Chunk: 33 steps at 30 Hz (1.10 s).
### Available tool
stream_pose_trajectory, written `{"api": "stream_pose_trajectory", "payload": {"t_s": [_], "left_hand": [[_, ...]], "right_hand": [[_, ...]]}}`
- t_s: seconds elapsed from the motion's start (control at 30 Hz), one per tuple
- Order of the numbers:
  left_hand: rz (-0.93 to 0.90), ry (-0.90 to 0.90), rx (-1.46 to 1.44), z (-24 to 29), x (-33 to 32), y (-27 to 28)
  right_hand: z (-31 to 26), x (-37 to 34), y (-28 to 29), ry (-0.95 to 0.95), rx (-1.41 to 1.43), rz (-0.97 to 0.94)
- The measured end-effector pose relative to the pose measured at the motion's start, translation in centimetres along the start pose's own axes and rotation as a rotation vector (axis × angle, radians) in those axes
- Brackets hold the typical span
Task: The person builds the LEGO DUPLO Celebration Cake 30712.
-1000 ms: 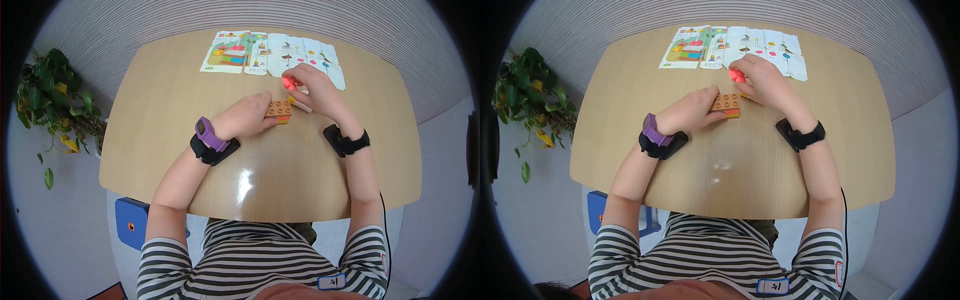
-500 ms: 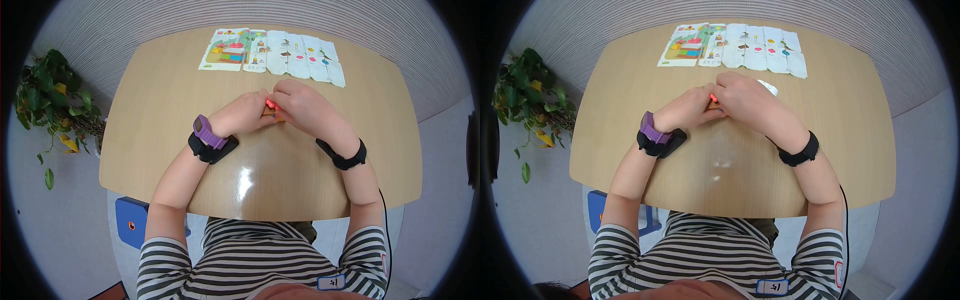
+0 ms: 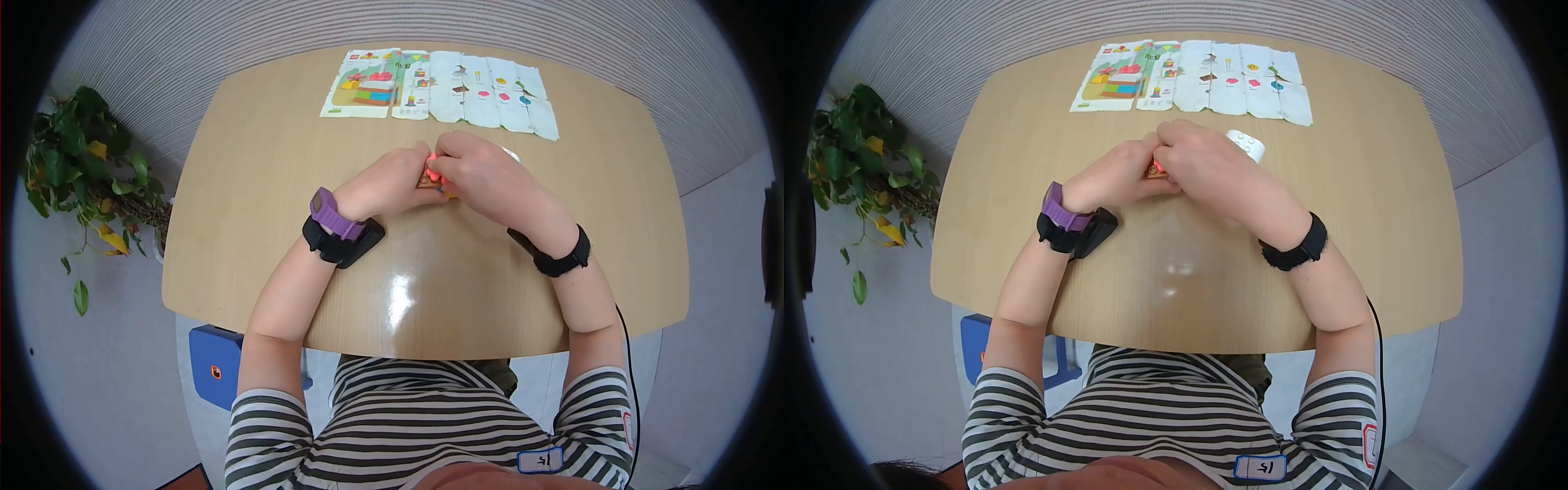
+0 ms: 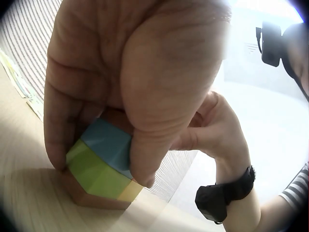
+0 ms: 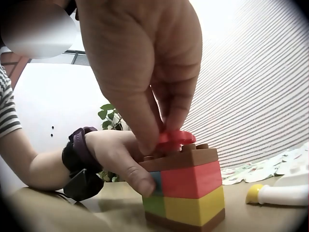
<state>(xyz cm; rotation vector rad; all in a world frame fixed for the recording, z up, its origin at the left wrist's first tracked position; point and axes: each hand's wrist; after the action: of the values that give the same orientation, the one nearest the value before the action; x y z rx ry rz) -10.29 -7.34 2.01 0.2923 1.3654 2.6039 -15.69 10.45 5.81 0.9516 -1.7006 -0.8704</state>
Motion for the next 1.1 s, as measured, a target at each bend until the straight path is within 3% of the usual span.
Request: {"api": "stream_pose_trajectory", "payload": {"t_s": [0.2, 0.4, 0.6, 0.8, 1.0, 1.1], "left_hand": [[-0.089, 0.036, 0.047, 0.5, 0.0, 0.8], [0.201, 0.031, 0.188, -0.2, 0.2, 0.3], [0.258, 0.075, 0.283, -0.6, 0.4, 0.4], [0.312, 0.085, 0.387, -1.1, 0.4, 0.6], [0.314, 0.069, 0.48, -1.5, 0.5, 0.5], [0.26, 0.144, 0.473, -1.3, 0.7, 0.4]], "right_hand": [[0.4, -0.4, 0.3, -0.026, 0.04, -0.033], [-0.2, -0.7, 2.0, -0.058, -0.004, -0.046], [0.5, -1.1, 2.8, -0.043, -0.044, -0.023], [0.5, -1.3, 4.0, -0.15, -0.067, -0.073], [1.9, -1.9, 4.8, -0.371, -0.17, -0.188], [3.0, -2.3, 4.5, -0.5, -0.209, -0.249]]}}
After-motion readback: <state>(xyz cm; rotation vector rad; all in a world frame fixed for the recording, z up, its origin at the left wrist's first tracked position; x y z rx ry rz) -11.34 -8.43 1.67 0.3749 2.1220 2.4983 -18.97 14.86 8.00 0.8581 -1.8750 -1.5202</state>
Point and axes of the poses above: each hand's wrist, its own x-axis towards the middle knuckle, its own y-axis out of the back of the hand, z = x × y, and after that the axes turned 6 degrees about x, right-handed
